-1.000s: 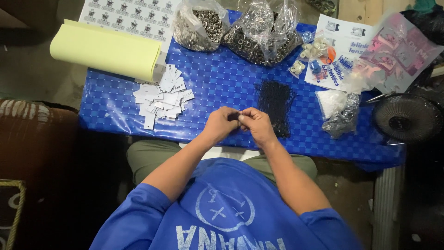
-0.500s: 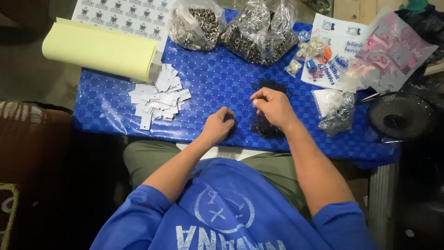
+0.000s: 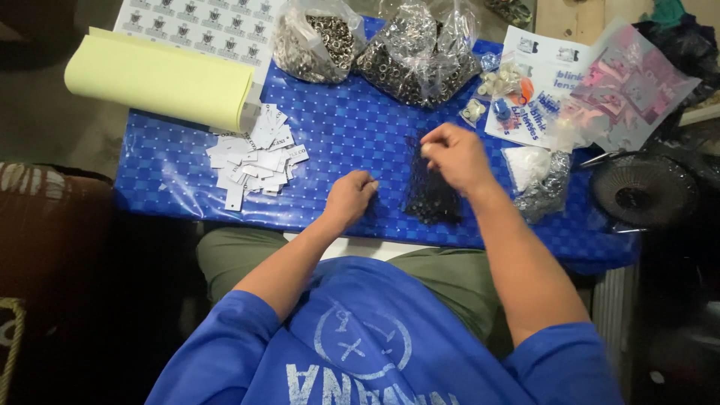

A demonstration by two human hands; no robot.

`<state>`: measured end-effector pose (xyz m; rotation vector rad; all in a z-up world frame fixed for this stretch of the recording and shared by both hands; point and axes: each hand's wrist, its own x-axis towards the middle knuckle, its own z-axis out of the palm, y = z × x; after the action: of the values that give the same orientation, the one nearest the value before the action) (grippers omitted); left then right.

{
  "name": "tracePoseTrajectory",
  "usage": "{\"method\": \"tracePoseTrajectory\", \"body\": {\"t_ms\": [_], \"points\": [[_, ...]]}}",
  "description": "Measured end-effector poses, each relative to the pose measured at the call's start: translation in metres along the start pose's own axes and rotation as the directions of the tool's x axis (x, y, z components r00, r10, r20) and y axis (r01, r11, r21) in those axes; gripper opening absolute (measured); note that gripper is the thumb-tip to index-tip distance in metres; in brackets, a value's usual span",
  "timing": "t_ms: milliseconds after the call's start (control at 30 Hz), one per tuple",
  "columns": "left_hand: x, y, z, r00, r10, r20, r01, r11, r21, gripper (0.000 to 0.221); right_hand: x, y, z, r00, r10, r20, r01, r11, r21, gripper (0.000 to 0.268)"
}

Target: The person is sorting and organizing black cable ties into piles on a table.

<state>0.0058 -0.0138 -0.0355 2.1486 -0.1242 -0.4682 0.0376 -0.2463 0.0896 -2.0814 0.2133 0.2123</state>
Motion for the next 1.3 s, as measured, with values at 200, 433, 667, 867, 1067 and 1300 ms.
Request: {"method": "tracePoseTrajectory", "body": {"t_ms": [200,433,667,867,1067,1300], "points": [[0.003,-0.021,0.016,1.0,0.002,-0.007,-0.002,1.0,0.006,0.023,0.021,0.004,-0.046,0.995,0.033,-0.089,-0.038,0.998,-0.058,0.012],[0.002,-0.014,0.019,0.999,-0.034,0.043,0.032,0.999,0.031,0.025,0.039,0.007,-0.054,0.984,0.05,-0.171,-0.092,0.966,-0.242,0.01],[0.004,-0.011,0.004,0.997,-0.076,0.022,0.074,0.996,0.057,0.035,0.053,0.021,-0.064,0.954,0.03,-0.299,-0.154,0.904,-0.399,0.01],[-0.004,-0.031,0.003,0.992,-0.123,0.017,0.119,0.979,0.165,0.045,0.009,0.112,-0.01,0.929,-0.026,-0.37,-0.125,0.917,-0.378,0.008],[-0.018,-0.057,0.015,1.0,0.001,0.004,-0.003,0.903,0.429,0.048,-0.05,0.206,0.051,0.9,-0.012,-0.435,-0.171,0.909,-0.381,0.005],[-0.037,-0.054,0.016,0.989,0.144,0.04,-0.134,0.74,0.659,0.058,-0.061,0.207,0.06,0.897,0.043,-0.44,-0.211,0.916,-0.341,0.009]]}}
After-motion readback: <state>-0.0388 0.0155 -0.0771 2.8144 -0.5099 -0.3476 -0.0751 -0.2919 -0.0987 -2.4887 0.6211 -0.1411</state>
